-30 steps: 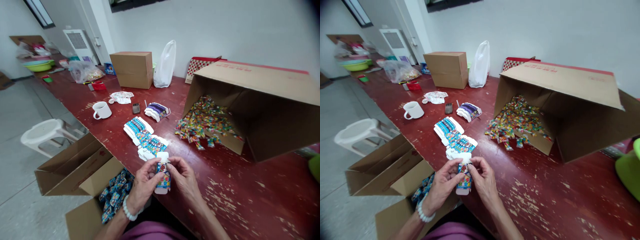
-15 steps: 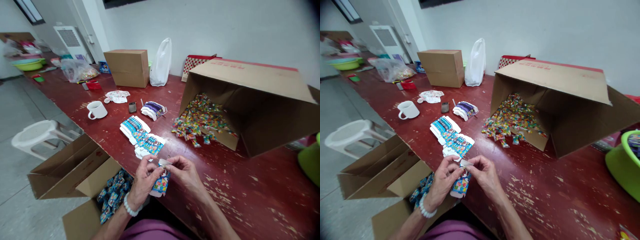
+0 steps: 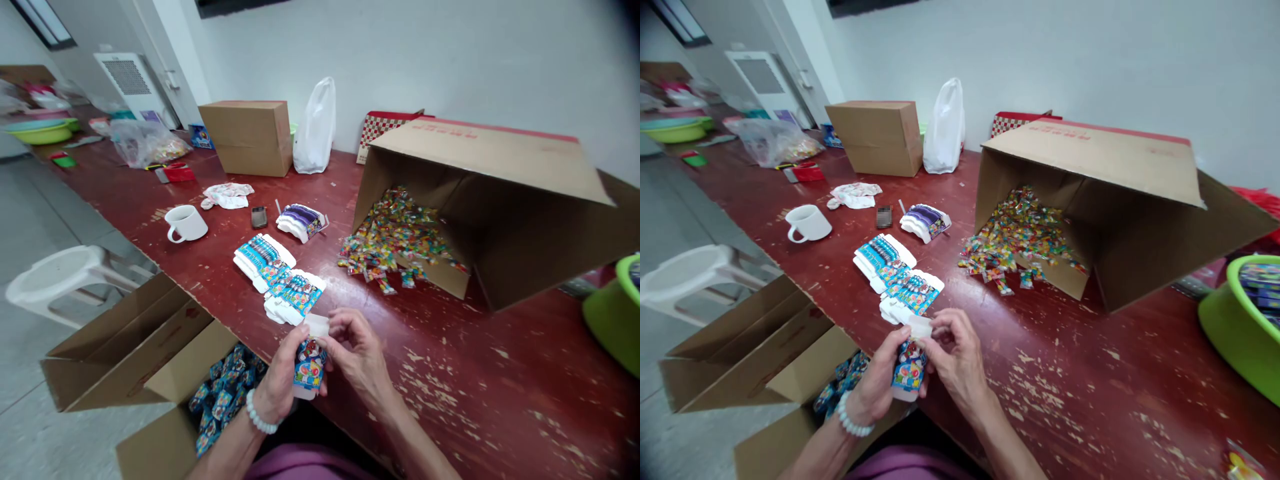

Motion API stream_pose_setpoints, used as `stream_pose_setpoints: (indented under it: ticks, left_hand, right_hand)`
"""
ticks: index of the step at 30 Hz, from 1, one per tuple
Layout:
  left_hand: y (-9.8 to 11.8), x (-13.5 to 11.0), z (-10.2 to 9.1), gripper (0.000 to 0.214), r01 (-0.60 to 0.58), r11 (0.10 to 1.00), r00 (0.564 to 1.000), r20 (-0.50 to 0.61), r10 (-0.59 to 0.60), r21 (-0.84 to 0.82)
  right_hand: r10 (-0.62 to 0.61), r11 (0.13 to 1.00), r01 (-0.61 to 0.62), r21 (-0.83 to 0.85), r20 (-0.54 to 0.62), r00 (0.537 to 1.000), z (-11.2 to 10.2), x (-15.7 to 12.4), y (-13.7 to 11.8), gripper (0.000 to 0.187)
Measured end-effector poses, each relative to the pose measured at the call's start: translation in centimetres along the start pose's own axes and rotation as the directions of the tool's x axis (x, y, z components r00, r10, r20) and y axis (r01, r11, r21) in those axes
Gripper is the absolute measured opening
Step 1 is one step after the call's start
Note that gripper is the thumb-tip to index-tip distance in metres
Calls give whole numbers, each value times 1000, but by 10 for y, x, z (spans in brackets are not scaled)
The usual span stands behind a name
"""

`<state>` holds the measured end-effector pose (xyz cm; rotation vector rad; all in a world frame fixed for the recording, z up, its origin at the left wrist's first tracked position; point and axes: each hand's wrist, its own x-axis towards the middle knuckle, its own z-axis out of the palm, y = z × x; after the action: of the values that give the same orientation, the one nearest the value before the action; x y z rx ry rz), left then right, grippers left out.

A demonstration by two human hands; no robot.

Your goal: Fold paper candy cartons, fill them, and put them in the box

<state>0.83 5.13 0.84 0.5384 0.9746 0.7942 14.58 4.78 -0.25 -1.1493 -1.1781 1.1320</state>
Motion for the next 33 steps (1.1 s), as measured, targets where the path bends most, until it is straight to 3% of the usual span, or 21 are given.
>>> stream_pose_setpoints:
  ticks: [3, 7, 10, 13, 15, 17, 19, 24, 30, 33]
  left_hand:
    - [-2, 1, 2, 49, -17, 1000, 1000, -5, 17, -9]
    - [-4, 1, 4, 48, -44, 999, 999, 3, 44, 13]
    - [-3, 1, 6, 49, -47, 998, 999, 17, 46, 32]
    - [1, 0, 7, 54, -50, 999, 997, 62, 49, 11]
    - [3, 0, 7, 57, -54, 999, 995, 85, 54, -7]
    - [4, -1, 6, 58, -51, 999, 996, 68, 50, 11]
    - [3, 0, 6, 56, -50, 997, 998, 36, 48, 57]
    - [-4, 2, 9, 63, -44, 995, 998, 47, 40, 93]
    - [-7, 3, 7, 72, -73, 979, 996, 59, 63, 191]
    - [-7, 2, 3, 72, -78, 972, 996, 53, 68, 222]
  right_hand:
    - [-15, 1000, 15, -5, 46, 999, 0, -2, -2, 20]
    - [125, 979, -130, 158, 41, 991, 3, 0, 1, 23]
    - [131, 970, -142, 196, 66, 989, 1, 5, 0, 34]
    - [71, 993, -83, 81, 148, 986, -6, 8, -7, 16]
    - [-14, 1000, 18, -18, 178, 984, -10, 9, -13, 15]
    - [-117, 983, 143, -112, 214, 970, -14, 9, -18, 10]
    - [-149, 966, 192, -175, 230, 962, -15, 8, -21, 10]
    - [2, 978, 32, -204, 167, 986, -13, 7, -19, 9]
    - [210, 969, -233, 82, 223, 952, -10, 12, -14, 18]
    - [197, 969, -223, 109, 208, 958, -9, 12, -14, 19]
